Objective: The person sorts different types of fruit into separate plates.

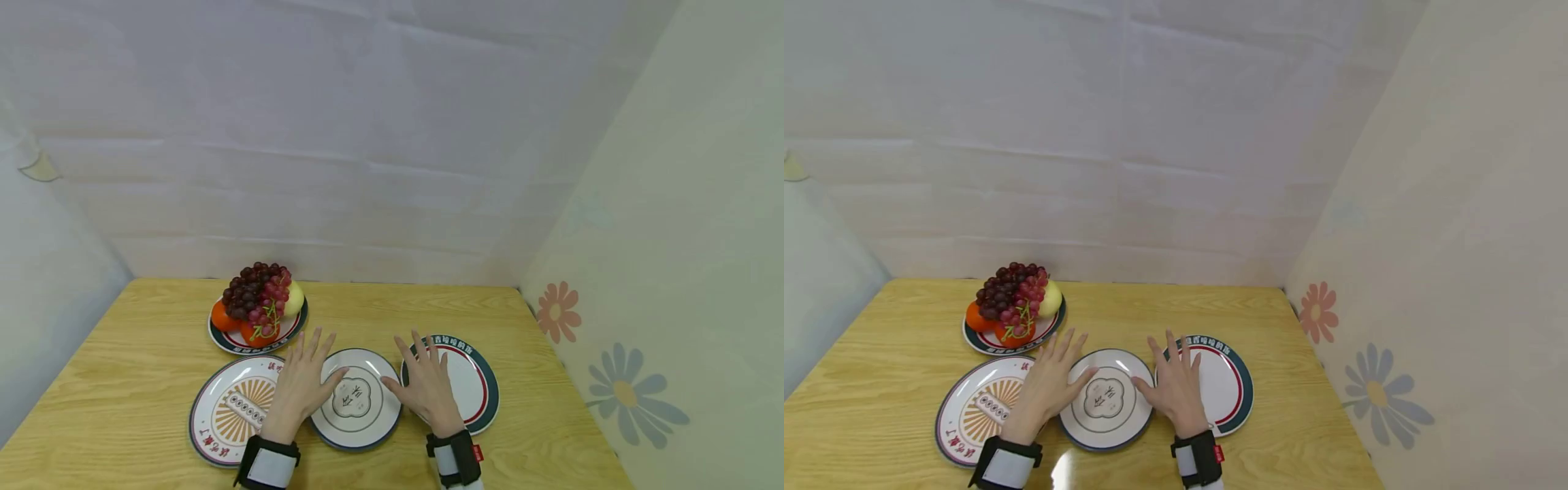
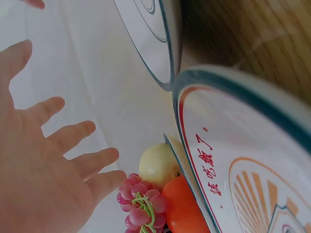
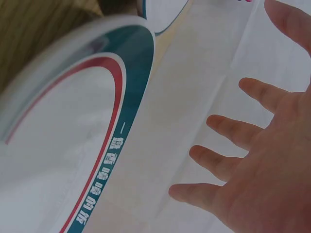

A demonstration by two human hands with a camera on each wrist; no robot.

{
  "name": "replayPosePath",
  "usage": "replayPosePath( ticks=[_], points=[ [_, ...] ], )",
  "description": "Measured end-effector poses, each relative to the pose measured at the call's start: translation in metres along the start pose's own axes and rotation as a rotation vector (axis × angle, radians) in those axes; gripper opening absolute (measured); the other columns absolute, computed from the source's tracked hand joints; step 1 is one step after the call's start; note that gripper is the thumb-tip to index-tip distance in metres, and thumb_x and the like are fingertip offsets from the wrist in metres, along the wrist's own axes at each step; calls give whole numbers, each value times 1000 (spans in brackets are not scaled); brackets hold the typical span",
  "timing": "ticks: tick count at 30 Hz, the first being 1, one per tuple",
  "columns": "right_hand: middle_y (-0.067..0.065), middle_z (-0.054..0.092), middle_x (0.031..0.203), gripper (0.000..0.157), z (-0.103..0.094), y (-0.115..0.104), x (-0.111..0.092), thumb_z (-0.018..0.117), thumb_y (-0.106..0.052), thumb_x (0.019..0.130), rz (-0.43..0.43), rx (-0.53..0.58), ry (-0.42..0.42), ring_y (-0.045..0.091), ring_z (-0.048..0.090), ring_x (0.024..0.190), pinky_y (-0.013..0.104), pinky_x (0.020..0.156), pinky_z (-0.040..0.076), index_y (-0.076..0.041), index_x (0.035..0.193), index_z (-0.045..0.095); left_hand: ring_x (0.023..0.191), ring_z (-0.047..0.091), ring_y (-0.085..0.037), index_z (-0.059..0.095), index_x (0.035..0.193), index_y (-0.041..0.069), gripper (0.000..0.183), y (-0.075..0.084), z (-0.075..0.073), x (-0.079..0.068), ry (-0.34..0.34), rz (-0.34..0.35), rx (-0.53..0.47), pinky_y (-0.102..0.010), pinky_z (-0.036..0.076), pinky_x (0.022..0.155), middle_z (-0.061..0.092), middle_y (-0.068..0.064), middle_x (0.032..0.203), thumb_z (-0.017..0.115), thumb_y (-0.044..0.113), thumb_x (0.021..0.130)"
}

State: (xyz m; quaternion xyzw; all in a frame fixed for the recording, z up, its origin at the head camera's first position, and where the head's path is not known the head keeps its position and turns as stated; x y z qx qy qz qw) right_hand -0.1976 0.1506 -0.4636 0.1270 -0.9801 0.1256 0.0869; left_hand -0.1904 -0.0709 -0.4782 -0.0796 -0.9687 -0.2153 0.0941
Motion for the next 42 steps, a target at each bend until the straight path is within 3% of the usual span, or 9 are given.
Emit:
replayPosePath(
  ticks=[7,11,17,22,26,31,34,39,42],
  points=[
    [17,39,142,72,7,-6,-2,67,-49,77,-17,61,-25,39,37,128,57,99,37,-19,138,41,130,33,-41,39,140,14,63,-3,-10,2,63,0,-7,-58,39,97,38,-19,143,56,46,88],
    [16,39,142,71,13,-10,-4,68,-47,78,-1,98,-64,38,39,127,55,95,42,-19,138,42,119,45,-41,46,135,9,57,-9,-24,9,167,19,26,-55,45,89,50,-22,131,61,37,87],
    [15,37,143,69,21,-11,-7,69,-44,79,14,104,-105,36,40,126,53,91,46,-19,138,41,95,48,-42,52,127,4,53,-25,-56,23,348,21,119,-49,48,73,55,-25,115,68,25,83],
    [16,46,135,64,26,-10,-7,69,-36,81,53,101,-107,32,48,119,49,87,49,-15,137,43,81,47,-44,50,127,0,51,-42,-77,29,440,-77,151,-49,46,58,53,-29,107,67,21,83],
    [12,54,122,59,30,-8,-6,70,-28,82,66,54,-77,26,53,107,41,84,52,-10,133,47,77,47,-46,50,124,-5,48,-56,-85,31,513,-173,127,-51,44,52,50,-32,103,64,17,84],
    [10,54,106,46,35,-5,-4,74,-19,79,35,-17,-19,21,52,93,34,74,52,-3,119,60,75,45,-48,48,122,-10,48,-78,-91,34,587,-277,101,-53,40,48,47,-37,101,62,18,85],
    [9,53,99,38,38,-3,-4,74,-18,78,47,-27,-21,19,52,88,33,71,52,-1,110,65,81,45,-53,44,126,-10,54,-92,-94,41,520,-342,74,-57,42,50,44,-41,107,59,25,87],
    [9,58,91,33,41,-2,-5,74,-17,78,63,-28,-31,18,60,77,33,65,53,0,105,66,99,38,-62,28,139,-4,69,-110,-99,58,210,-433,5,-66,43,68,37,-47,120,49,40,91],
    [10,60,90,33,42,-3,-5,75,-17,77,56,-37,-30,19,62,75,33,64,54,0,104,67,101,37,-63,21,142,-4,73,-118,-99,69,94,-421,3,-66,42,74,35,-47,123,48,41,91]
  ],
)
Point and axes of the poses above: each hand's wrist, its own x-axis towards the middle knuckle, its own z-axis out of the palm, y = z × x, the point moved 3 cm from there along x, towards the middle knuckle
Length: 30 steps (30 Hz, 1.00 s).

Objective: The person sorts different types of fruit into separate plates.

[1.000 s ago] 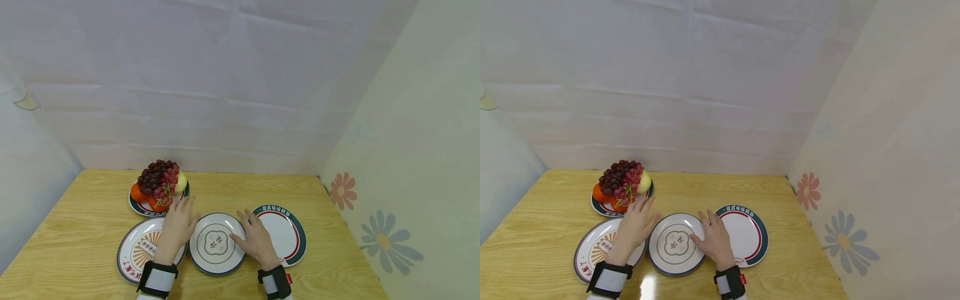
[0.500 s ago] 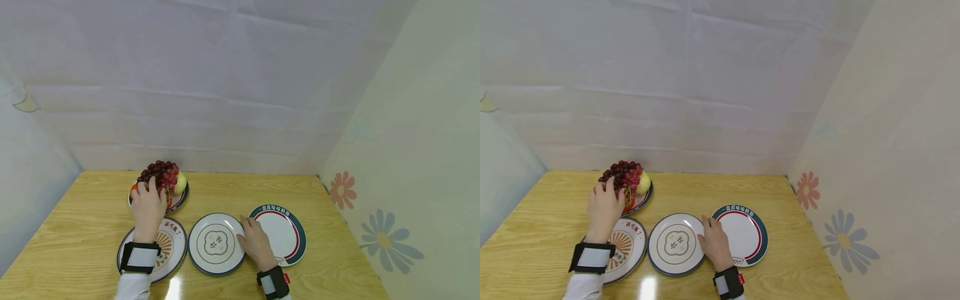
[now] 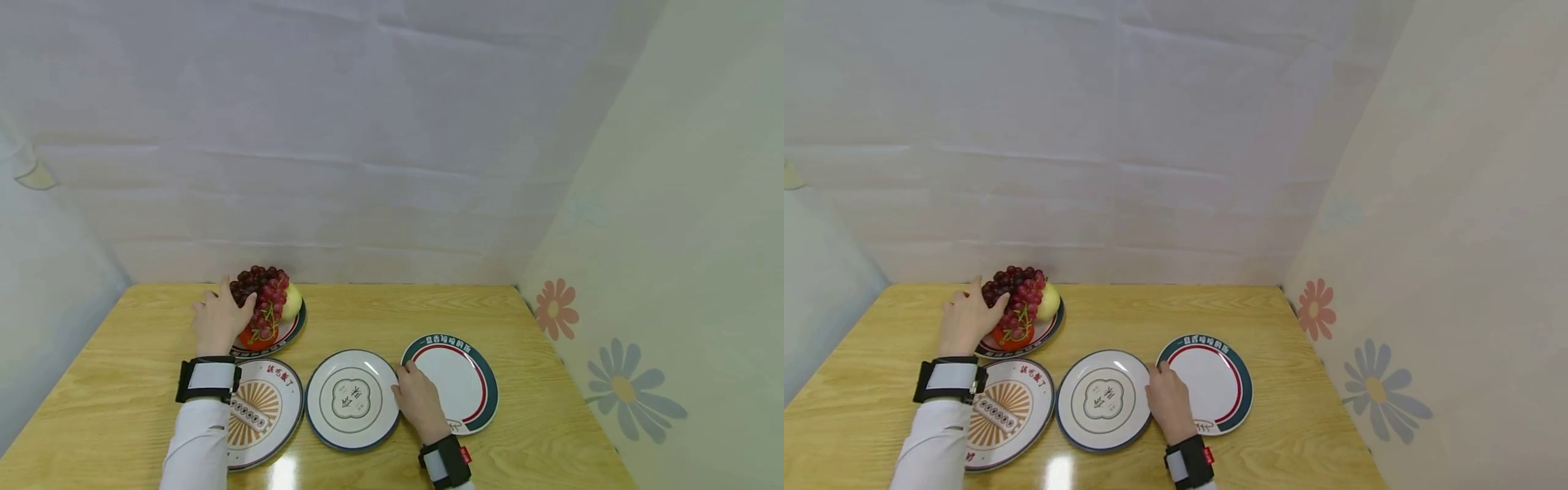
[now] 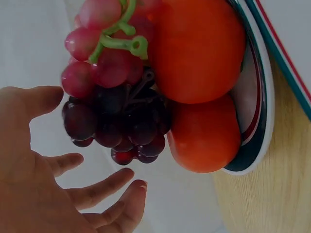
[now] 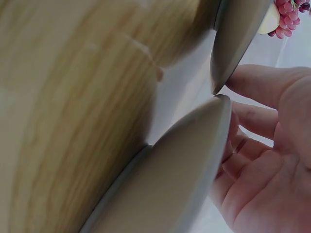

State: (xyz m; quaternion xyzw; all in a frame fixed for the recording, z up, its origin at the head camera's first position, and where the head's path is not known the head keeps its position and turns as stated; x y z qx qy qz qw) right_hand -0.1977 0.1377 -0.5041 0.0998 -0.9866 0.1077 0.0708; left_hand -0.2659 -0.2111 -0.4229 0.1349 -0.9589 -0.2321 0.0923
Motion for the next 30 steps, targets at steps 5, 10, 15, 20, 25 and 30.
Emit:
replayPosePath(
  ticks=[5,10,15,20,25,30],
  points=[
    [11,62,94,34,1,-3,-2,75,-17,77,-11,-15,-9,20,64,78,33,65,55,0,106,67,105,37,-61,23,140,-7,74,-1,3,16,-67,39,6,-65,36,83,34,-47,125,53,35,86],
    [12,64,95,33,2,-6,-3,72,-16,79,-16,-25,-30,20,64,77,33,64,54,-1,108,66,106,37,-60,27,139,-6,72,2,4,24,-188,-12,33,-64,39,83,29,-48,125,50,37,86],
    [10,65,90,30,2,-9,-3,73,-16,79,-20,-39,-25,18,63,72,31,60,53,-2,105,67,105,39,-58,28,137,-7,70,3,6,28,-249,-129,-7,-62,42,82,28,-47,122,47,36,86],
    [9,65,90,31,3,-11,-1,73,-17,80,-10,-44,-32,17,62,72,30,61,53,-3,106,67,107,42,-55,36,128,-14,67,-5,10,31,-209,-238,-50,-58,40,83,38,-47,120,47,34,83],
    [10,66,92,32,3,-14,0,72,-17,80,-16,-38,-42,17,63,73,31,62,54,-3,107,67,107,44,-54,36,127,-16,65,-15,11,32,-179,-248,-45,-58,43,83,41,-45,120,44,32,85],
    [10,65,92,32,2,-13,1,72,-17,80,-19,-42,-45,18,63,74,31,62,53,-3,108,67,104,45,-55,36,123,-21,60,-19,8,33,-102,-177,-120,-60,44,82,41,-46,117,45,27,88]
  ],
)
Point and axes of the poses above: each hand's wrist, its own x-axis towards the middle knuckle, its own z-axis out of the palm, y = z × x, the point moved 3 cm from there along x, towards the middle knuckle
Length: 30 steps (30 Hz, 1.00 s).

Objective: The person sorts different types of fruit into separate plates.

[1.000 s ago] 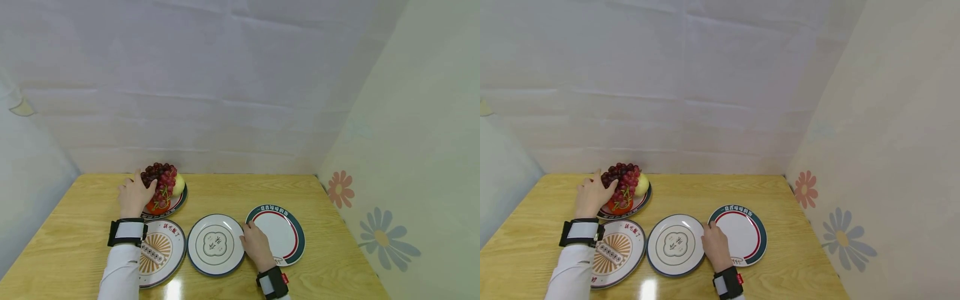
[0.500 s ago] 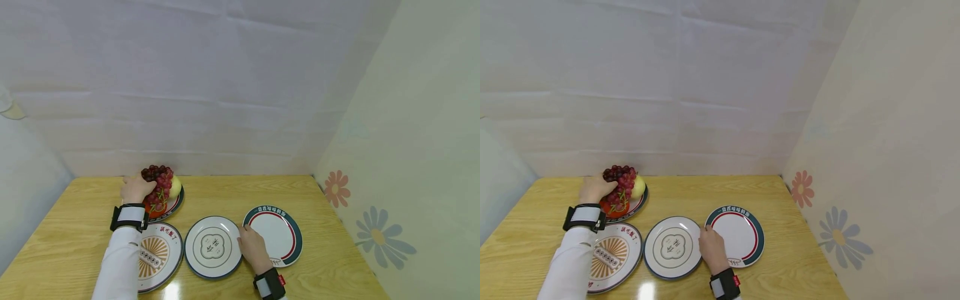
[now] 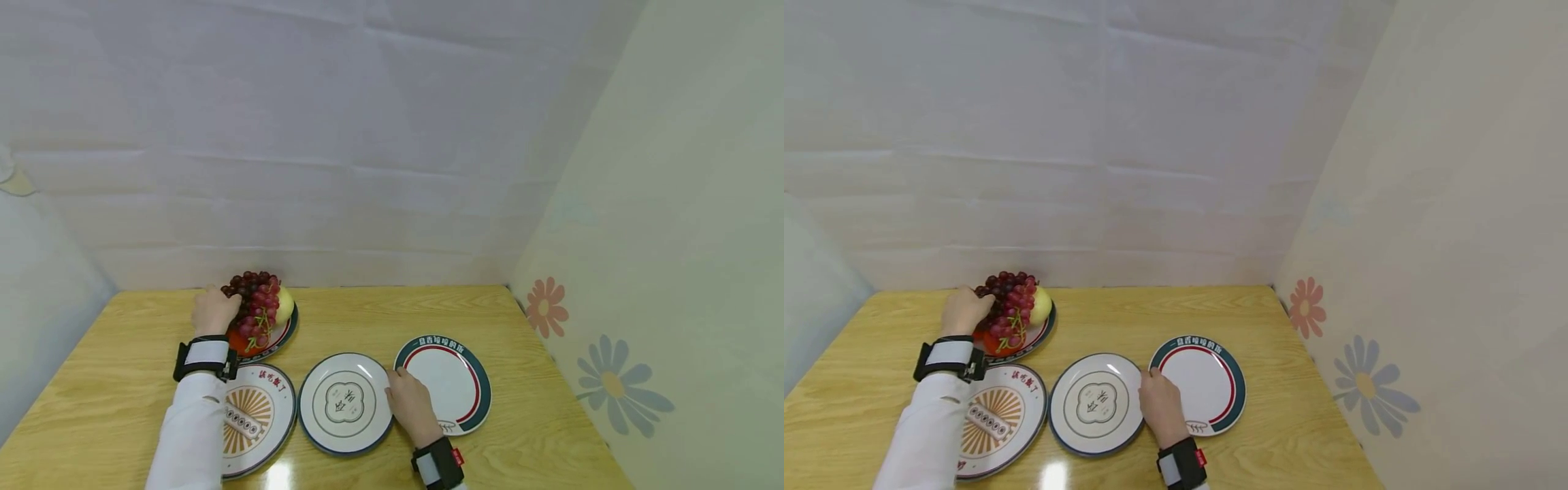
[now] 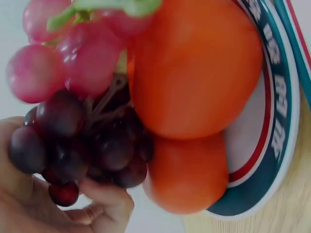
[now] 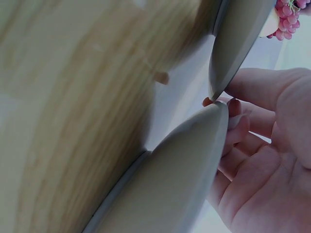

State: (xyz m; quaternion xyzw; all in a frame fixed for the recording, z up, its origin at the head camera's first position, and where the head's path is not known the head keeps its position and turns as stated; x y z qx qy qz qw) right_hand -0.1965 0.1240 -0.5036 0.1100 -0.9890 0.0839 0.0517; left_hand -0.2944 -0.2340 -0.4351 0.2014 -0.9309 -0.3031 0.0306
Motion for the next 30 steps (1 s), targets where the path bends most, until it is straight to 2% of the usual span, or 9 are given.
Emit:
replayPosePath(
  ticks=[4,7,12,17,20,25,30],
  points=[
    [11,66,94,31,0,1,1,72,-17,80,0,8,7,20,64,77,32,63,54,-2,107,67,104,43,-56,38,116,-29,57,2,-6,0,44,96,-26,-60,42,86,42,-47,114,46,21,90],
    [12,66,97,32,0,2,2,71,-17,81,-2,13,5,21,65,80,33,65,54,-2,108,66,107,38,-57,32,119,-32,58,2,-7,0,39,134,-30,-61,37,91,35,-49,118,46,17,91],
    [12,66,97,33,0,2,2,72,-18,80,-6,11,6,21,65,80,33,65,55,-1,108,66,107,36,-56,31,120,-24,52,-2,-9,1,33,148,-119,-61,36,90,31,-46,120,49,13,89],
    [11,65,94,33,-2,2,3,73,-17,79,-19,5,33,21,65,78,34,64,55,-1,106,66,102,37,-52,32,119,-14,46,0,-16,-1,69,192,-217,-59,36,83,32,-43,117,52,10,85],
    [10,65,92,32,-3,1,4,74,-17,78,-27,3,45,20,64,76,33,62,54,-1,105,66,102,36,-49,33,120,-13,47,4,-21,-3,104,211,-254,-58,36,83,33,-41,117,53,8,84],
    [11,65,94,33,-2,0,4,73,-17,79,-21,7,27,20,64,77,33,63,54,-1,107,66,109,33,-48,32,127,-16,52,12,-32,-6,140,205,-292,-58,35,90,31,-40,123,52,9,85],
    [12,65,96,35,-1,-1,6,72,-18,80,-13,9,1,20,64,79,33,65,55,-1,109,65,111,32,-45,37,126,-17,49,19,-44,-7,191,219,-335,-57,36,92,30,-38,125,50,10,87]
  ],
)
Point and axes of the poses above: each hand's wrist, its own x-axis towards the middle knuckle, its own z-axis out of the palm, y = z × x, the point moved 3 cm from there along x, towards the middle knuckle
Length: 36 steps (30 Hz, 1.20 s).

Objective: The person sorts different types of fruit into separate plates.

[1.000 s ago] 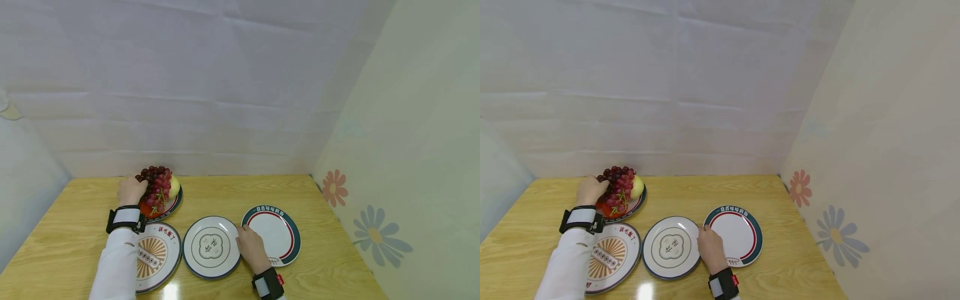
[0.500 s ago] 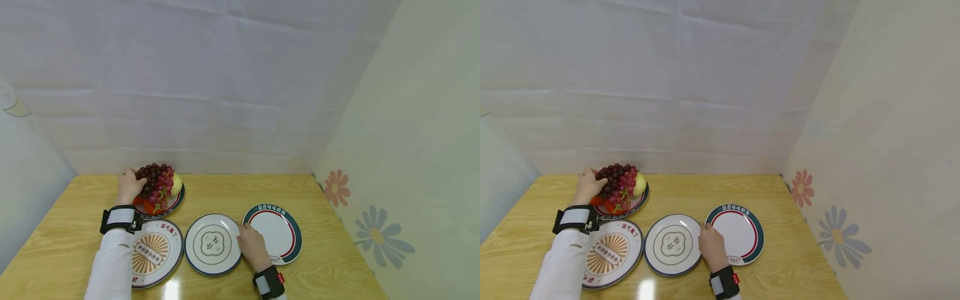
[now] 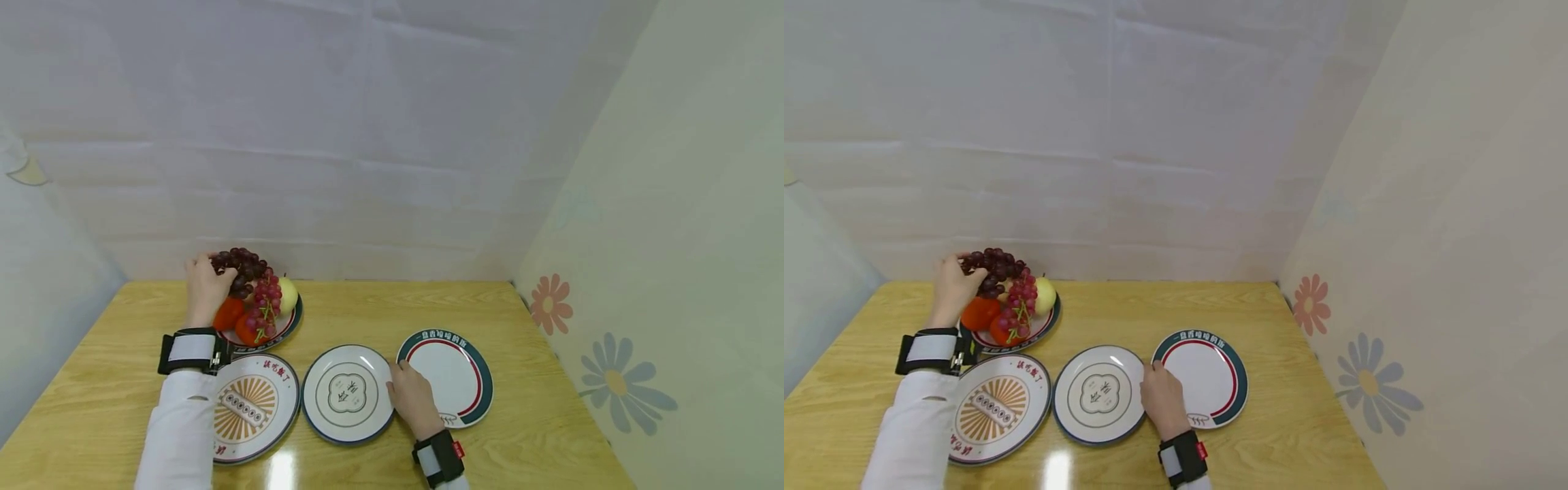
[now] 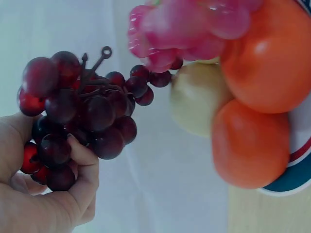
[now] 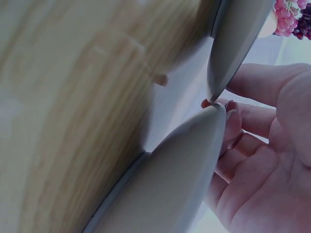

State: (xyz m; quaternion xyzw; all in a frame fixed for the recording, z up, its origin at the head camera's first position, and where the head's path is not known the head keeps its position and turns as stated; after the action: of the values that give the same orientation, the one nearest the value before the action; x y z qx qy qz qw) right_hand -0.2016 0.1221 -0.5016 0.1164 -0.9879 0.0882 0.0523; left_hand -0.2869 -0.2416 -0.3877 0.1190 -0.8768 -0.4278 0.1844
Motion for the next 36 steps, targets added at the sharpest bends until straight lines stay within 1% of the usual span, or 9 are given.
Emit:
replayPosePath(
  ticks=[4,7,11,15,18,24,27,31,36],
  points=[
    [12,65,97,36,0,0,2,72,-19,81,5,5,-13,20,64,80,34,66,55,-1,111,64,111,34,-43,41,126,-15,47,10,-10,-2,62,31,-42,-55,37,92,32,-35,123,50,10,87],
    [12,65,98,36,0,-1,2,72,-19,81,4,12,-18,20,64,79,34,67,55,-1,111,64,108,36,-40,44,126,-13,47,18,-20,-10,93,52,-60,-51,40,87,34,-33,120,51,10,86],
    [13,65,99,37,1,-1,3,71,-20,81,7,18,-28,20,64,80,34,67,55,-1,112,64,96,41,-33,49,124,-10,45,28,-34,-27,103,85,-66,-36,40,76,36,-29,112,53,9,84],
    [13,64,101,38,2,-1,3,71,-21,82,10,20,-39,20,64,82,34,70,55,-1,113,63,88,38,-26,54,121,-8,41,36,-44,-49,70,142,-59,-28,33,69,37,-25,103,54,6,82],
    [14,64,102,38,1,-1,4,71,-20,82,8,28,-37,21,64,82,35,70,55,-1,114,63,89,37,-25,55,120,-6,37,40,-47,-66,-5,203,-47,-29,32,68,39,-26,102,54,4,84],
    [15,64,99,36,-3,2,4,71,-18,81,-2,45,-19,22,64,81,35,68,55,0,112,63,85,44,-16,54,123,1,35,44,-36,-98,-261,268,-56,-22,43,65,41,-20,101,53,6,89],
    [14,64,99,36,-3,3,4,70,-18,82,-3,47,-21,22,64,80,34,67,55,0,112,63,86,44,-11,57,119,2,31,40,-22,-108,-328,310,-93,-17,45,64,44,-17,102,55,3,88],
    [14,64,99,36,-1,5,5,70,-18,82,2,50,-26,22,64,80,34,67,55,-1,112,63,89,39,-7,59,106,2,21,21,-2,-119,-333,323,-131,-17,42,67,46,-15,102,57,-1,86],
    [14,65,100,37,2,6,4,70,-19,82,2,50,-30,23,65,81,35,67,55,-1,113,63,87,35,-7,55,99,0,14,-12,7,-133,-326,248,-141,-16,38,70,41,-11,98,57,-3,85]
  ],
)
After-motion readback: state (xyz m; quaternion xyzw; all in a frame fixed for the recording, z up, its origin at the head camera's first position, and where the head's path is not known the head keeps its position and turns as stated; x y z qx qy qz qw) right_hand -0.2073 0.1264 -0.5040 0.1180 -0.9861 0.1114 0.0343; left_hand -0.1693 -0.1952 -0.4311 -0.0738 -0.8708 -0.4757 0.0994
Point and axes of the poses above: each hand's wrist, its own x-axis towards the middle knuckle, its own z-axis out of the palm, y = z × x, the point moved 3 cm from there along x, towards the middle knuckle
